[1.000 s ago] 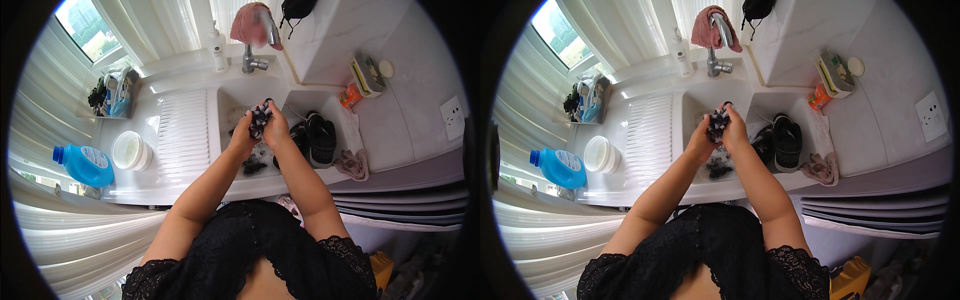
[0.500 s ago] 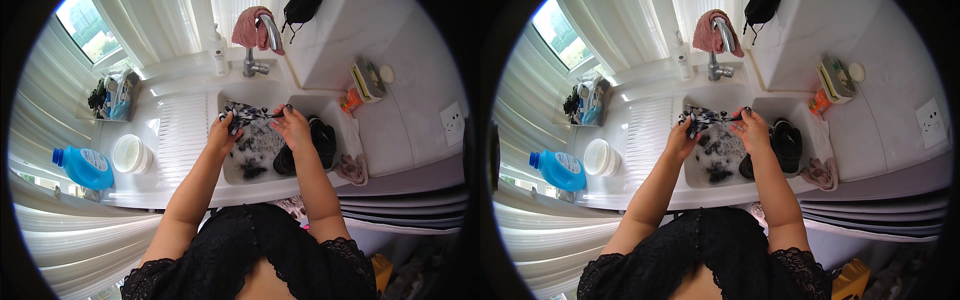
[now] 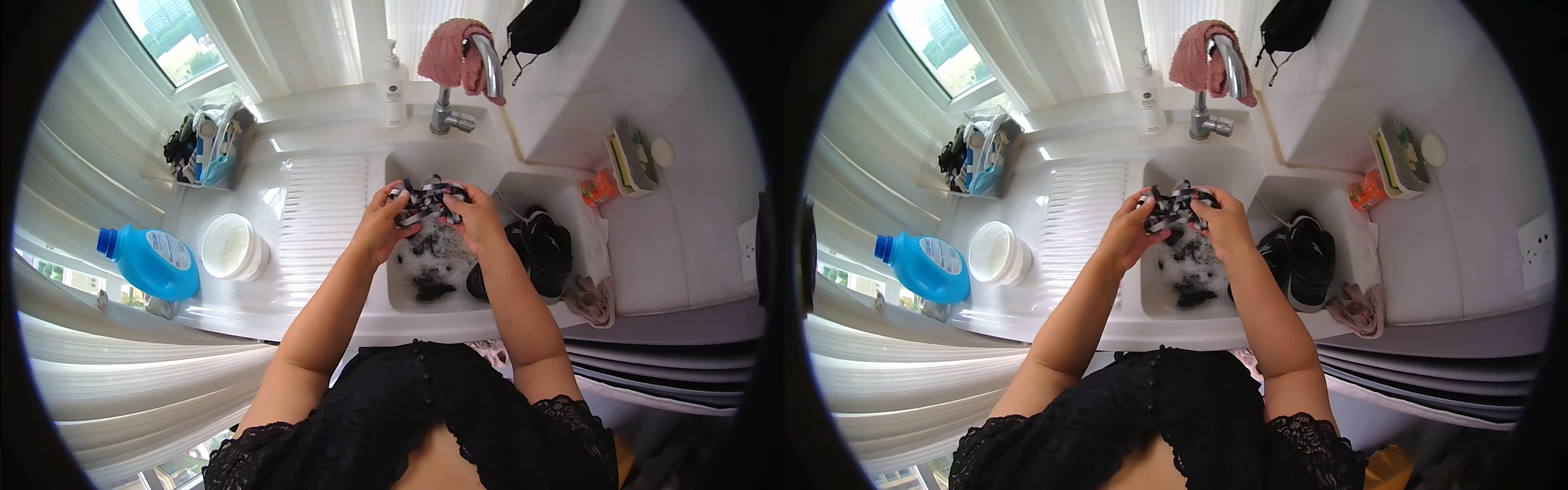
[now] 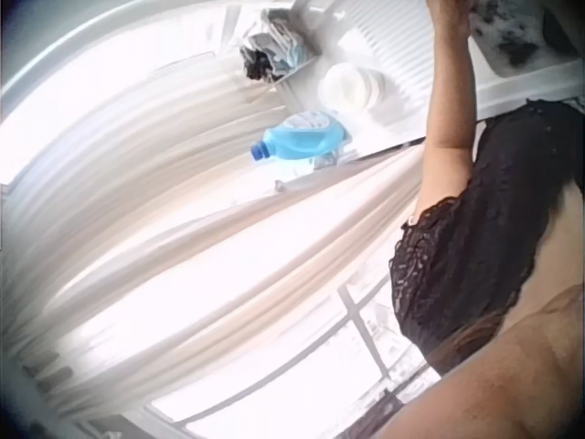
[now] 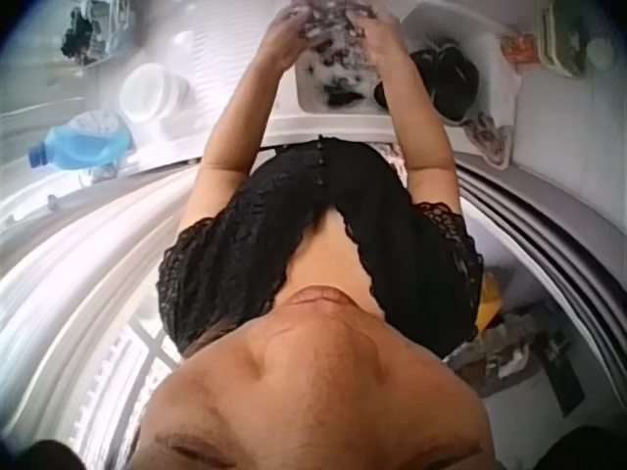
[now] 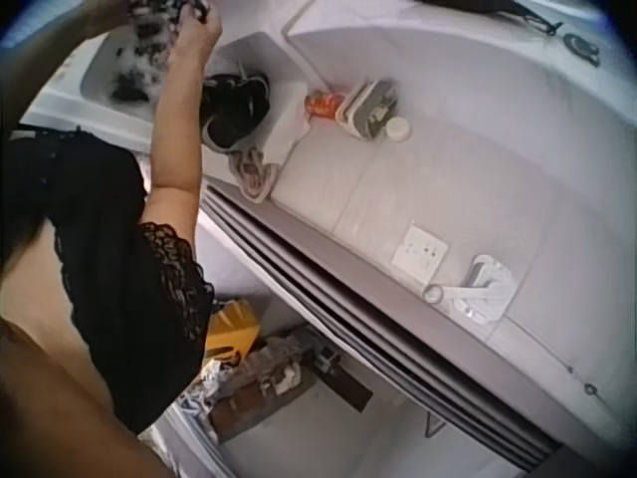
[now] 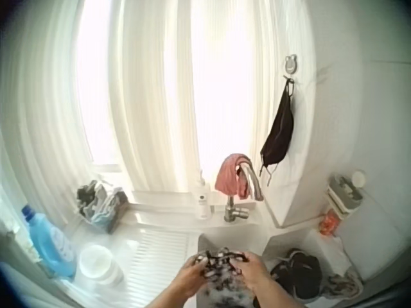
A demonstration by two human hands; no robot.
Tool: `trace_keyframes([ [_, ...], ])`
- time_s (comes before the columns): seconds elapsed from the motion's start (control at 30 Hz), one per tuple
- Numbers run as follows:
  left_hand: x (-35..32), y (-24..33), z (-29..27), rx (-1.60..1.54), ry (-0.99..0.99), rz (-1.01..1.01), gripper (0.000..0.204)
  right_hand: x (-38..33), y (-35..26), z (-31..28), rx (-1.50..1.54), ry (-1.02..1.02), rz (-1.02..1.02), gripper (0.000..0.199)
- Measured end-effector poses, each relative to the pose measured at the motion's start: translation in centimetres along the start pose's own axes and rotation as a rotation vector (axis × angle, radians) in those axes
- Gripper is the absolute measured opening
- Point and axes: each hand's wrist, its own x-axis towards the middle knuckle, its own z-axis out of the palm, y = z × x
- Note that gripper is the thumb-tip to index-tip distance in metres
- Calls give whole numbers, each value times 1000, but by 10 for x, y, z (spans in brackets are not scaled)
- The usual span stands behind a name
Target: The person hand-washes a pair of black socks in a sink filled with soapy water. They scrub the socks, rinse them under running water, and wring out the excess water before placing them on the sink's draining board.
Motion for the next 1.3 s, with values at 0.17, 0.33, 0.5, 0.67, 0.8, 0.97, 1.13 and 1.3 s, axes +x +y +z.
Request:
trace_keyframes([
  [0.17, 11, 3, -24, -73, -3, 39, 36, 13, 13, 60, -74, -366, -67, 63],
  [0.33, 41, 44, -68, -21, 282, 224, 22, 35, 10, 67, 33, -330, -10, 50],
  [0.5, 93, 92, -111, 28, 383, 247, 20, 66, 20, 32, 18, -64, 115, 34],
  [0.67, 122, 101, -144, -118, 555, 239, 48, 95, 32, -11, 54, 127, 158, 28],
  [0.8, 122, 110, -146, -144, 443, 322, 49, 105, 31, -28, 51, 219, 181, 26],
  [0.97, 105, 116, -116, 13, 511, 186, 61, 119, 45, -43, -50, 309, 229, 28],
  [1.13, 87, 68, -108, 408, 588, 350, 54, 163, 116, -102, -755, 433, 107, 38],
  [1.3, 54, -22, -66, 486, 448, 383, 46, 90, 176, -34, -1705, 45, 23, 56],
])
